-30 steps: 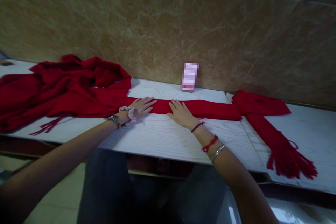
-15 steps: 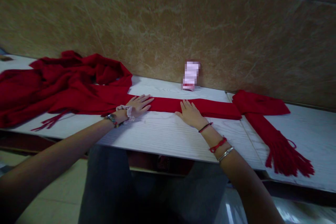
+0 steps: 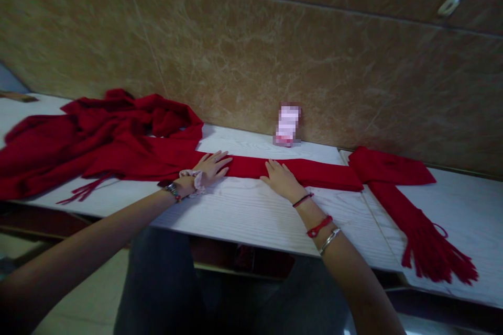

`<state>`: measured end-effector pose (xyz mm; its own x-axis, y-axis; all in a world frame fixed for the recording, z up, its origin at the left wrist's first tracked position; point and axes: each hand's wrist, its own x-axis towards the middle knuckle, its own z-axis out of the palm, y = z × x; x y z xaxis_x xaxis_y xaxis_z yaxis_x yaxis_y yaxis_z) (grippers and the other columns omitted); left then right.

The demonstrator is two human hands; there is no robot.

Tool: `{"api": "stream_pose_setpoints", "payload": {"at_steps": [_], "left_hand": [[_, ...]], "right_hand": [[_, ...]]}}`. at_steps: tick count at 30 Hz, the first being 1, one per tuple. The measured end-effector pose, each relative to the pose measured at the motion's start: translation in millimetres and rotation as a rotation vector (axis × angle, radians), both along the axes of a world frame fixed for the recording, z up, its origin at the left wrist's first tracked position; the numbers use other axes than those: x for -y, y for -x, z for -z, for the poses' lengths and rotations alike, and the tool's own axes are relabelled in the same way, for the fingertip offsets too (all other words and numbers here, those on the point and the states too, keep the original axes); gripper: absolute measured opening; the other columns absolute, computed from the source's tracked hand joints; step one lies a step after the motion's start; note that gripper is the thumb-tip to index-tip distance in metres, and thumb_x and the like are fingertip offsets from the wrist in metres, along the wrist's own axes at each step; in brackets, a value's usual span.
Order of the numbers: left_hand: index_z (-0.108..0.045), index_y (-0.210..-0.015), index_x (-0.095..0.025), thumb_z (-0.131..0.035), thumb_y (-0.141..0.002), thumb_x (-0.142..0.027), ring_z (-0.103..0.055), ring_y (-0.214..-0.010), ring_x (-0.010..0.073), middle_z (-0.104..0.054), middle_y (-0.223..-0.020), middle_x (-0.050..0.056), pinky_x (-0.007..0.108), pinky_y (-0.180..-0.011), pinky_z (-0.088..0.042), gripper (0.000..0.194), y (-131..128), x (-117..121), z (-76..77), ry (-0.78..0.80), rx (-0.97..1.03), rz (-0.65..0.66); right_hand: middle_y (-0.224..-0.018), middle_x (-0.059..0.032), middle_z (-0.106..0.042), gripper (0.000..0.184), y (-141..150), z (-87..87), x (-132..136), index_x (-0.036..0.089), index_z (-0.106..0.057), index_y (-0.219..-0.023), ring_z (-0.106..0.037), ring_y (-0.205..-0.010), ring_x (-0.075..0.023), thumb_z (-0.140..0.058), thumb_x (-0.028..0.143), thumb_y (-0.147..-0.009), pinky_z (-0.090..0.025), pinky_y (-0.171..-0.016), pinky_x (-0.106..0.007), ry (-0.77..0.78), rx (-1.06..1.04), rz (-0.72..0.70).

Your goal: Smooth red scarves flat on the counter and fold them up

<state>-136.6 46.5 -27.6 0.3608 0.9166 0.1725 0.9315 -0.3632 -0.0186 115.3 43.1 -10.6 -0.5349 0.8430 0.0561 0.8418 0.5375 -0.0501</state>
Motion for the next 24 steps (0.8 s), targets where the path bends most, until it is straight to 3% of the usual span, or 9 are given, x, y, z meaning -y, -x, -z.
{"api": "stream_pose_setpoints", "payload": {"at_steps": [5,8,13,19,24], "left_hand": [[-0.039,-0.13,-0.02,-0.032,-0.09,-0.033,-0.024,-0.129,0.0248,-0.028,-0.14,0.008,0.045,-0.103,-0.023,0.043,-1.0,1.5,-5.7,0.003,0.01,0.039],[-0.029,-0.135,-0.025,-0.031,-0.09,-0.036,-0.016,-0.131,0.0261,-0.019,-0.144,0.005,0.048,-0.103,-0.02,0.047,-1.4,4.3,-11.0,0.038,-0.022,0.115],[-0.026,-0.136,-0.028,-0.025,-0.092,-0.036,-0.018,-0.13,0.0289,-0.022,-0.143,0.004,0.051,-0.101,-0.02,0.046,2.8,4.0,-9.1,0.166,-0.095,0.095],[-0.033,-0.133,-0.027,-0.031,-0.09,-0.033,-0.024,-0.128,0.0264,-0.029,-0.14,0.005,0.049,-0.1,-0.023,0.044,8.4,-21.6,-11.3,0.141,-0.075,0.073],[-0.044,-0.126,-0.016,-0.041,-0.086,-0.031,-0.041,-0.119,0.0191,-0.046,-0.128,0.008,0.03,-0.1,-0.03,0.043,5.2,-49.1,-25.7,0.198,-0.076,0.129]], "right_hand": [[-0.144,-0.0085,-0.02,0.053,3.4,-6.1,5.1,0.02,-0.025,-0.137,-0.015,-0.132,-0.0255,-0.025,0.044,-0.089,-0.02,-0.102,-0.051,0.07,0.027,-0.175],[-0.144,-0.0119,-0.018,0.059,-0.3,-6.5,8.7,0.016,-0.022,-0.138,-0.015,-0.131,-0.0271,-0.023,0.048,-0.089,-0.019,-0.102,-0.051,0.116,0.097,-0.084],[-0.139,-0.0215,-0.028,0.064,-13.4,-6.9,9.0,0.003,-0.032,-0.133,-0.023,-0.129,-0.0291,-0.03,0.047,-0.087,-0.024,-0.102,-0.045,0.036,0.137,0.117],[-0.134,-0.015,-0.04,0.046,13.2,-10.5,9.3,0.006,-0.044,-0.125,-0.034,-0.125,-0.0225,-0.041,0.029,-0.086,-0.026,-0.104,-0.035,-0.138,0.01,-0.259],[-0.121,-0.0127,-0.055,0.04,35.7,-8.4,6.2,0.007,-0.051,-0.12,-0.047,-0.113,-0.0197,-0.043,0.017,-0.081,-0.036,-0.097,-0.031,-0.101,-0.079,-0.302]]}}
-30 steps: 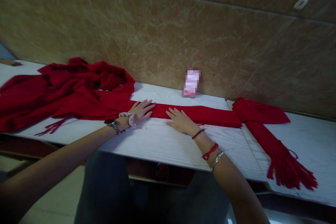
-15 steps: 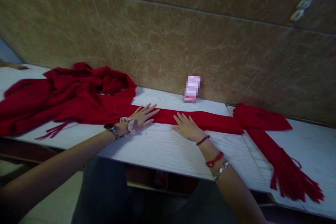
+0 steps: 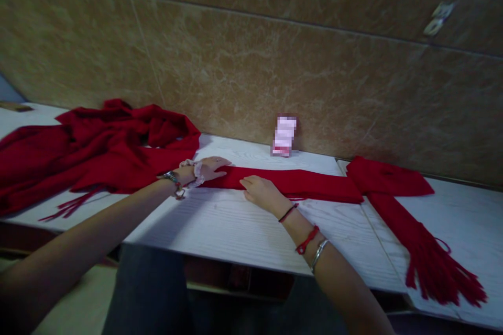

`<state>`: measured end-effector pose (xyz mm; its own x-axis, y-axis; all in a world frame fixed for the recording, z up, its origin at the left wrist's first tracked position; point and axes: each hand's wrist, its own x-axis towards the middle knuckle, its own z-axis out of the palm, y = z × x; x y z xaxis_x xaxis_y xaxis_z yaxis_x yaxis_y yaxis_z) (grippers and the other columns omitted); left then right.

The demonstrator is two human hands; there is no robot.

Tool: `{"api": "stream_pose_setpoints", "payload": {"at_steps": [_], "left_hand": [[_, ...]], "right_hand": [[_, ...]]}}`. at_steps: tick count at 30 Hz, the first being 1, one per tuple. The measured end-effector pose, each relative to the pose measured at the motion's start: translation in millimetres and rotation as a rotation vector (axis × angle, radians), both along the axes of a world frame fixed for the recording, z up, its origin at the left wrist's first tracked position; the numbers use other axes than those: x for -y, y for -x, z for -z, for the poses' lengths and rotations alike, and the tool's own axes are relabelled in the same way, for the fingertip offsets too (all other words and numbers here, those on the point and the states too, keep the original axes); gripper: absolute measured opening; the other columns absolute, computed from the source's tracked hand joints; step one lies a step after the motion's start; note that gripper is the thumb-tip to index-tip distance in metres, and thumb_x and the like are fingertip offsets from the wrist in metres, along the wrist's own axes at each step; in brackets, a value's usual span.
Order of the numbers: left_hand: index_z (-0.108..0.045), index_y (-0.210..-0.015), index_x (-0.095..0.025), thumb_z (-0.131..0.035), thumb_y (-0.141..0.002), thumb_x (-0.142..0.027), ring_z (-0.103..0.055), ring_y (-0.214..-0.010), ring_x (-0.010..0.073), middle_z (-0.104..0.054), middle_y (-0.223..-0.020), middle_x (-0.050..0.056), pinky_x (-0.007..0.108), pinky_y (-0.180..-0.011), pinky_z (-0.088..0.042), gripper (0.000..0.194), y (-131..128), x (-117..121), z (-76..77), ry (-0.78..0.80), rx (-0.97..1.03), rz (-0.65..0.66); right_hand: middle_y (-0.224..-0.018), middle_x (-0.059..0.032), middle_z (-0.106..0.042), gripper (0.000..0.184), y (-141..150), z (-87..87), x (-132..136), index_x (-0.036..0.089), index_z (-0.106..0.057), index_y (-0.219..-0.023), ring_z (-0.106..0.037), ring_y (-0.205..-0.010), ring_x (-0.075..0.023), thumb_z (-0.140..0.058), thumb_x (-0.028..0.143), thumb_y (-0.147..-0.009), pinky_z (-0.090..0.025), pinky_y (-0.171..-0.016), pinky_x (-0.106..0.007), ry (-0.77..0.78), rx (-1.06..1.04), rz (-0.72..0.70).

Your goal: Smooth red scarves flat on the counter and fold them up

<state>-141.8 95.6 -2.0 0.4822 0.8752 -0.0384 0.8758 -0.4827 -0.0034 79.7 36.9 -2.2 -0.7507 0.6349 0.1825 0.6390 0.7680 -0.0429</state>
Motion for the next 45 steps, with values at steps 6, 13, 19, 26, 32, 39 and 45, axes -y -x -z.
{"api": "stream_pose_setpoints", "payload": {"at_steps": [6,13,19,26,32,39,45], "left_hand": [[-0.037,-0.131,-0.022,-0.038,-0.089,-0.031,-0.028,-0.127,0.0217,-0.031,-0.139,0.008,0.033,-0.103,-0.025,0.044,-1.8,-3.9,4.2,0.076,-0.027,-0.044],[-0.034,-0.133,-0.024,-0.032,-0.09,-0.033,-0.026,-0.128,0.0242,-0.029,-0.14,0.007,0.041,-0.102,-0.025,0.044,-4.7,2.1,11.0,0.035,-0.047,-0.107],[-0.036,-0.132,-0.025,-0.034,-0.089,-0.032,-0.029,-0.126,0.0253,-0.031,-0.139,0.007,0.042,-0.101,-0.028,0.043,-3.4,-0.5,12.5,0.02,-0.046,-0.088],[-0.042,-0.128,-0.024,-0.036,-0.088,-0.033,-0.035,-0.123,0.0225,-0.04,-0.133,0.008,0.037,-0.101,-0.03,0.041,1.1,-8.9,21.9,-0.085,-0.009,0.009],[-0.042,-0.127,-0.025,-0.036,-0.088,-0.035,-0.035,-0.122,0.0213,-0.038,-0.133,0.006,0.035,-0.101,-0.03,0.041,-4.1,-11.4,14.4,-0.014,-0.012,-0.026],[-0.04,-0.128,-0.025,-0.033,-0.088,-0.036,-0.034,-0.123,0.023,-0.035,-0.135,0.007,0.037,-0.101,-0.03,0.042,-7.4,-4.9,11.5,0.002,0.002,-0.062],[-0.044,-0.124,-0.023,-0.033,-0.088,-0.034,-0.039,-0.119,0.0219,-0.041,-0.131,0.007,0.035,-0.1,-0.032,0.039,-8.6,-1.9,6.0,-0.004,0.011,-0.024]], "right_hand": [[-0.118,-0.0118,-0.055,0.05,5.2,-3.6,-6.4,0.012,-0.052,-0.119,-0.049,-0.109,-0.0179,-0.038,0.0,-0.073,-0.04,-0.09,-0.029,0.037,-0.001,0.032],[-0.116,-0.0081,-0.056,0.055,2.3,2.2,-12.8,0.015,-0.053,-0.119,-0.047,-0.109,-0.0153,-0.033,-0.005,-0.072,-0.039,-0.092,-0.028,0.043,-0.049,0.047],[-0.114,-0.0087,-0.057,0.053,1.7,3.0,-11.7,0.015,-0.054,-0.118,-0.047,-0.107,-0.0155,-0.032,-0.004,-0.074,-0.039,-0.092,-0.028,0.026,-0.05,0.026],[-0.114,-0.0097,-0.057,0.043,3.2,-0.3,-7.9,0.014,-0.056,-0.115,-0.049,-0.107,-0.0164,-0.035,0.002,-0.079,-0.04,-0.091,-0.028,-0.004,-0.019,0.068],[-0.115,-0.0099,-0.057,0.038,3.0,-1.7,-8.1,0.014,-0.058,-0.112,-0.048,-0.108,-0.017,-0.039,0.005,-0.08,-0.039,-0.092,-0.028,-0.009,0.017,0.129],[-0.116,-0.0098,-0.057,0.04,1.7,-2.1,-6.9,0.014,-0.057,-0.112,-0.048,-0.109,-0.0169,-0.039,0.004,-0.078,-0.038,-0.093,-0.028,0.011,-0.005,0.132],[-0.116,-0.0093,-0.057,0.041,-0.1,1.2,-7.6,0.013,-0.057,-0.113,-0.048,-0.108,-0.0161,-0.038,0.004,-0.078,-0.037,-0.094,-0.026,0.007,-0.03,0.13]]}}
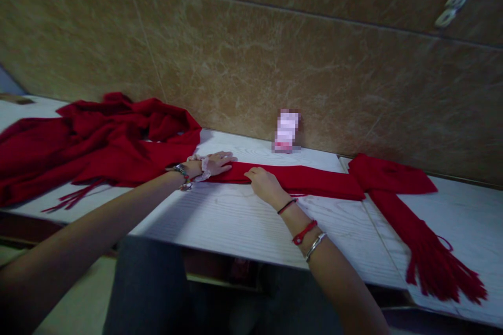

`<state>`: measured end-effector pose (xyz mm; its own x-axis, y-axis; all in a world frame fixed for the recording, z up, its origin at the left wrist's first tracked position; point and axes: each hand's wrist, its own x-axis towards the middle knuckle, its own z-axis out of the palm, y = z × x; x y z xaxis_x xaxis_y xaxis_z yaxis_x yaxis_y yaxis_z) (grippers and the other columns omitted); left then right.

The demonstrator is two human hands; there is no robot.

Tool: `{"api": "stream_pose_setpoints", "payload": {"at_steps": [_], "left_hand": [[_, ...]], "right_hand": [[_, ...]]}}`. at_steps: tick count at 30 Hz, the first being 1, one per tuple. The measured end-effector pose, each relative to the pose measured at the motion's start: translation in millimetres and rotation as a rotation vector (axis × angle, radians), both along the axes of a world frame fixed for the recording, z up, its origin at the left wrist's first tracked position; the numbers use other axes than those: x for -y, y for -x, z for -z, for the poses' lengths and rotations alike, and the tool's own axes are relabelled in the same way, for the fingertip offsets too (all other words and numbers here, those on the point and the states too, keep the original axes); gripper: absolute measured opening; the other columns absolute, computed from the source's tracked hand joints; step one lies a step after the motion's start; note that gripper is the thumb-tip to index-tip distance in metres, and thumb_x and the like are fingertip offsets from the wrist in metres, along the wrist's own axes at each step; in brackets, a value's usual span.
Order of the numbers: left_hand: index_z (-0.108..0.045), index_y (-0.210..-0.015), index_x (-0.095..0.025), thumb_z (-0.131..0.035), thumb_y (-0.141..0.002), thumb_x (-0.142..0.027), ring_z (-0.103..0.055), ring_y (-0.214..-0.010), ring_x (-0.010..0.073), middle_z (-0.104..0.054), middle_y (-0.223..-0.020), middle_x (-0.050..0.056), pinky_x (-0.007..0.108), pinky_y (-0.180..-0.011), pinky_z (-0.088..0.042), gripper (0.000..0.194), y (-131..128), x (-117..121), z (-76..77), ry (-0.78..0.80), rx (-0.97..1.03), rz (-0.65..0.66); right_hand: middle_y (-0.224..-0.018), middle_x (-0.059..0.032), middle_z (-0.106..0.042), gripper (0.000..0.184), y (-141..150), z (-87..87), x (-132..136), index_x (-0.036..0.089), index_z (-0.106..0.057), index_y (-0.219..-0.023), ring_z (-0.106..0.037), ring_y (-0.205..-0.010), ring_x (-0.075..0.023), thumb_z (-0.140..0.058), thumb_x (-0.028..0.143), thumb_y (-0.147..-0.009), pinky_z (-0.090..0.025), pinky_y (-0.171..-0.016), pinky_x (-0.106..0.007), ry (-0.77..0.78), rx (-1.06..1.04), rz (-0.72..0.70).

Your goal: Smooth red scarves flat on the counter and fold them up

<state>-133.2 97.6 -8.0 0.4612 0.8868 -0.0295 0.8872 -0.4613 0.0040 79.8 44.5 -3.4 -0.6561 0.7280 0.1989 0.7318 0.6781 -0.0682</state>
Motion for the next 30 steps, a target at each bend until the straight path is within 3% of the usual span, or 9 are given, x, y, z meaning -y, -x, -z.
{"api": "stream_pose_setpoints", "payload": {"at_steps": [7,13,22,26,30], "left_hand": [[-0.038,-0.129,-0.025,-0.033,-0.089,-0.036,-0.032,-0.124,0.0242,-0.034,-0.136,0.007,0.039,-0.101,-0.029,0.042,0.2,-5.9,6.1,0.028,-0.023,-0.042],[-0.041,-0.128,-0.023,-0.035,-0.089,-0.032,-0.035,-0.122,0.0239,-0.037,-0.134,0.007,0.037,-0.101,-0.029,0.041,-2.9,-2.8,9.9,-0.023,-0.017,-0.078],[-0.04,-0.129,-0.02,-0.033,-0.089,-0.03,-0.035,-0.121,0.0211,-0.039,-0.133,0.007,0.033,-0.102,-0.027,0.042,2.8,-1.4,10.9,-0.031,0.019,0.007],[-0.025,-0.136,-0.03,-0.028,-0.09,-0.031,-0.022,-0.129,0.0256,-0.026,-0.142,0.003,0.046,-0.102,-0.022,0.046,7.4,1.2,10.1,0.027,-0.004,0.075],[-0.028,-0.134,-0.037,-0.027,-0.091,-0.034,-0.012,-0.131,0.0299,-0.017,-0.144,0.0,0.055,-0.1,-0.016,0.043,8.1,12.6,5.0,0.002,-0.001,0.077]], "right_hand": [[-0.116,-0.0089,-0.058,0.041,-0.5,0.4,-1.3,0.012,-0.058,-0.112,-0.049,-0.108,-0.016,-0.038,0.003,-0.077,-0.037,-0.094,-0.027,0.011,-0.03,0.002],[-0.116,-0.0099,-0.058,0.041,-0.6,-1.5,-2.7,0.012,-0.059,-0.111,-0.048,-0.109,-0.0158,-0.038,0.002,-0.076,-0.037,-0.094,-0.028,0.044,-0.028,-0.008],[-0.118,-0.0091,-0.057,0.041,-1.9,-1.4,-1.4,0.014,-0.058,-0.112,-0.048,-0.111,-0.0162,-0.038,0.003,-0.078,-0.037,-0.095,-0.029,0.013,0.015,0.012],[-0.125,-0.0149,-0.051,0.045,-4.2,3.3,2.7,0.008,-0.05,-0.12,-0.045,-0.116,-0.0183,-0.031,0.001,-0.08,-0.037,-0.096,-0.03,-0.033,0.114,-0.015],[-0.136,-0.017,-0.037,0.047,3.3,6.0,8.9,0.008,-0.039,-0.13,-0.03,-0.127,-0.0223,-0.03,0.005,-0.083,-0.028,-0.101,-0.042,-0.067,0.133,-0.049]]}}
